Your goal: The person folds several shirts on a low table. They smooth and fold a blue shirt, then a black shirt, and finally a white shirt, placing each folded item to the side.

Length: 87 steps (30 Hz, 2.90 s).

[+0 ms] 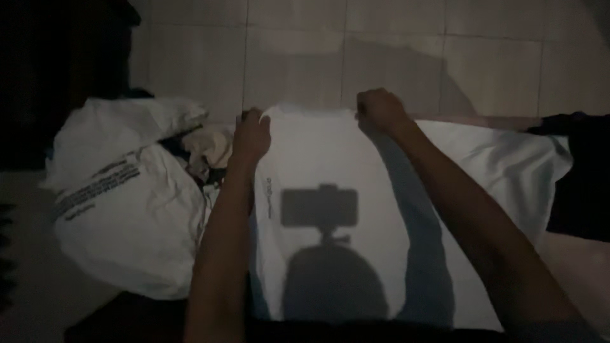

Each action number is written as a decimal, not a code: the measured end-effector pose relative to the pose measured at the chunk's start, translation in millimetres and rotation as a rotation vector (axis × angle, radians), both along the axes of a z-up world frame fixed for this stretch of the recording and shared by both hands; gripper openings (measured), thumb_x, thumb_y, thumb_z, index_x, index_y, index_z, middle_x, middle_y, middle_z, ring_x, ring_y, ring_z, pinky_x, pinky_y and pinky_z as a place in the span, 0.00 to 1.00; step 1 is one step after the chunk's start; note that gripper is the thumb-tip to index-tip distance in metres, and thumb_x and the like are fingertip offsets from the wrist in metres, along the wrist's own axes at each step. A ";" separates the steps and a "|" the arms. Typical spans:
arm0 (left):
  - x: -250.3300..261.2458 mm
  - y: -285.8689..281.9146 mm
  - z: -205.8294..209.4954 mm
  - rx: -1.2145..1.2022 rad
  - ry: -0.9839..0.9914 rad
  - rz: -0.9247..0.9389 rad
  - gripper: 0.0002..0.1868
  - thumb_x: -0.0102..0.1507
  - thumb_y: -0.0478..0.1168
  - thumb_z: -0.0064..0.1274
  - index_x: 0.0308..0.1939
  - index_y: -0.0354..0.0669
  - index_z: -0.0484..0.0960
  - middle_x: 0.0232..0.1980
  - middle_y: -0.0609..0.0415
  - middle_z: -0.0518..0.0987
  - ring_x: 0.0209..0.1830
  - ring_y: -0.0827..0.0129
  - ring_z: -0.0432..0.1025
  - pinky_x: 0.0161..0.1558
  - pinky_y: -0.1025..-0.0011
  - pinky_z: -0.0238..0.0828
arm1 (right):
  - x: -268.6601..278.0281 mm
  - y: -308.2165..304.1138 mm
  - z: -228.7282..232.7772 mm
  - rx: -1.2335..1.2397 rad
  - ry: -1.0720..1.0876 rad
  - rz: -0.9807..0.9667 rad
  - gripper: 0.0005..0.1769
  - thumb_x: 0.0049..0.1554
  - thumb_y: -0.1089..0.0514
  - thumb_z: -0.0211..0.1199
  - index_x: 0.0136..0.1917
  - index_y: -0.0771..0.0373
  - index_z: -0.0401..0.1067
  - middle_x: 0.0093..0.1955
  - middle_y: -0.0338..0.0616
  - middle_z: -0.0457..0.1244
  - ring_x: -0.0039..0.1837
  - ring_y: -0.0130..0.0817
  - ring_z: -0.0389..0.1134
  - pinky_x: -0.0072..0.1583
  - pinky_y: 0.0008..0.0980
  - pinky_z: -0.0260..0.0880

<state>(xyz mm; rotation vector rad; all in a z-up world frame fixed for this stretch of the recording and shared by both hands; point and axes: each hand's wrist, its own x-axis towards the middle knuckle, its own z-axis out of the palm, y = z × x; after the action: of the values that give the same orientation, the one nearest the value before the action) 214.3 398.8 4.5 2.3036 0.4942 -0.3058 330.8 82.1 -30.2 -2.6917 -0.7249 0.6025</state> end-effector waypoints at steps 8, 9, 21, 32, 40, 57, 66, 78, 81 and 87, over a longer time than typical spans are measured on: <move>-33.9 12.5 9.2 -0.068 0.002 0.197 0.22 0.72 0.49 0.40 0.60 0.34 0.71 0.52 0.35 0.80 0.51 0.44 0.76 0.54 0.51 0.70 | -36.7 48.0 20.4 0.059 -0.370 -0.044 0.11 0.60 0.62 0.62 0.51 0.73 0.75 0.53 0.66 0.67 0.52 0.58 0.68 0.54 0.53 0.69; -49.6 9.7 6.2 -0.037 -0.127 0.201 0.22 0.70 0.49 0.44 0.58 0.33 0.72 0.53 0.35 0.79 0.53 0.43 0.74 0.53 0.51 0.69 | -54.3 55.3 25.6 0.176 -0.510 0.017 0.12 0.56 0.64 0.63 0.52 0.74 0.75 0.54 0.68 0.66 0.53 0.60 0.67 0.54 0.53 0.68; -298.0 -68.0 23.6 0.231 -0.328 0.387 0.17 0.65 0.40 0.56 0.54 0.34 0.77 0.55 0.38 0.74 0.57 0.42 0.69 0.58 0.50 0.67 | -367.6 100.5 69.1 0.197 0.033 0.210 0.31 0.52 0.60 0.65 0.69 0.68 0.67 0.75 0.68 0.53 0.77 0.62 0.53 0.76 0.52 0.50; -369.3 -65.3 -1.5 -0.167 -0.342 0.631 0.17 0.74 0.44 0.38 0.57 0.34 0.74 0.52 0.34 0.81 0.52 0.40 0.75 0.52 0.52 0.70 | -450.8 72.2 58.0 0.315 -0.072 0.271 0.43 0.51 0.60 0.68 0.77 0.69 0.59 0.79 0.73 0.47 0.78 0.66 0.49 0.76 0.54 0.49; -427.0 -53.7 -49.0 -0.119 -0.288 0.339 0.22 0.62 0.52 0.55 0.46 0.34 0.81 0.43 0.34 0.82 0.44 0.39 0.77 0.44 0.51 0.72 | -470.9 14.4 34.3 0.075 -0.128 0.317 0.44 0.50 0.55 0.71 0.76 0.65 0.58 0.80 0.73 0.44 0.78 0.69 0.47 0.73 0.58 0.51; -489.8 -128.0 -26.1 -0.322 0.059 0.441 0.25 0.58 0.48 0.62 0.48 0.27 0.85 0.48 0.35 0.87 0.47 0.48 0.80 0.48 0.60 0.75 | -523.3 -211.4 51.1 0.080 -0.508 -0.184 0.25 0.59 0.64 0.61 0.70 0.64 0.69 0.69 0.68 0.62 0.66 0.61 0.65 0.66 0.51 0.67; -512.0 -146.2 -52.6 -0.510 -0.111 0.423 0.28 0.58 0.48 0.62 0.55 0.29 0.81 0.49 0.44 0.83 0.43 0.60 0.76 0.43 0.60 0.71 | -533.9 -322.8 50.8 -0.356 -0.538 -0.361 0.13 0.53 0.59 0.63 0.51 0.65 0.72 0.48 0.56 0.65 0.49 0.54 0.68 0.46 0.52 0.68; -525.8 -138.0 24.0 -0.737 -0.120 0.638 0.39 0.57 0.43 0.66 0.69 0.29 0.71 0.67 0.42 0.77 0.62 0.55 0.73 0.63 0.62 0.68 | -518.1 -404.8 44.2 -0.451 -0.493 -0.352 0.13 0.61 0.51 0.60 0.42 0.63 0.76 0.43 0.53 0.67 0.44 0.52 0.71 0.43 0.52 0.70; -531.7 -135.7 15.9 -0.791 -0.245 0.620 0.39 0.58 0.43 0.65 0.70 0.32 0.70 0.67 0.42 0.76 0.61 0.56 0.73 0.62 0.63 0.68 | -518.1 -407.2 51.8 -0.467 -0.461 -0.356 0.14 0.60 0.52 0.61 0.38 0.63 0.76 0.40 0.53 0.68 0.41 0.51 0.70 0.41 0.51 0.70; -551.0 -144.0 37.0 -0.700 -0.068 0.698 0.41 0.58 0.43 0.66 0.71 0.35 0.67 0.66 0.44 0.75 0.60 0.56 0.73 0.60 0.63 0.69 | -519.7 -410.9 62.6 -0.614 -0.217 -0.410 0.14 0.57 0.56 0.63 0.32 0.64 0.77 0.38 0.48 0.69 0.39 0.43 0.70 0.40 0.45 0.66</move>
<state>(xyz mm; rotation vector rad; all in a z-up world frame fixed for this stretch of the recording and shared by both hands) -336.8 254.8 41.5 1.3600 0.9409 -0.0344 -188.9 -328.9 32.4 -3.3689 0.0026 0.4858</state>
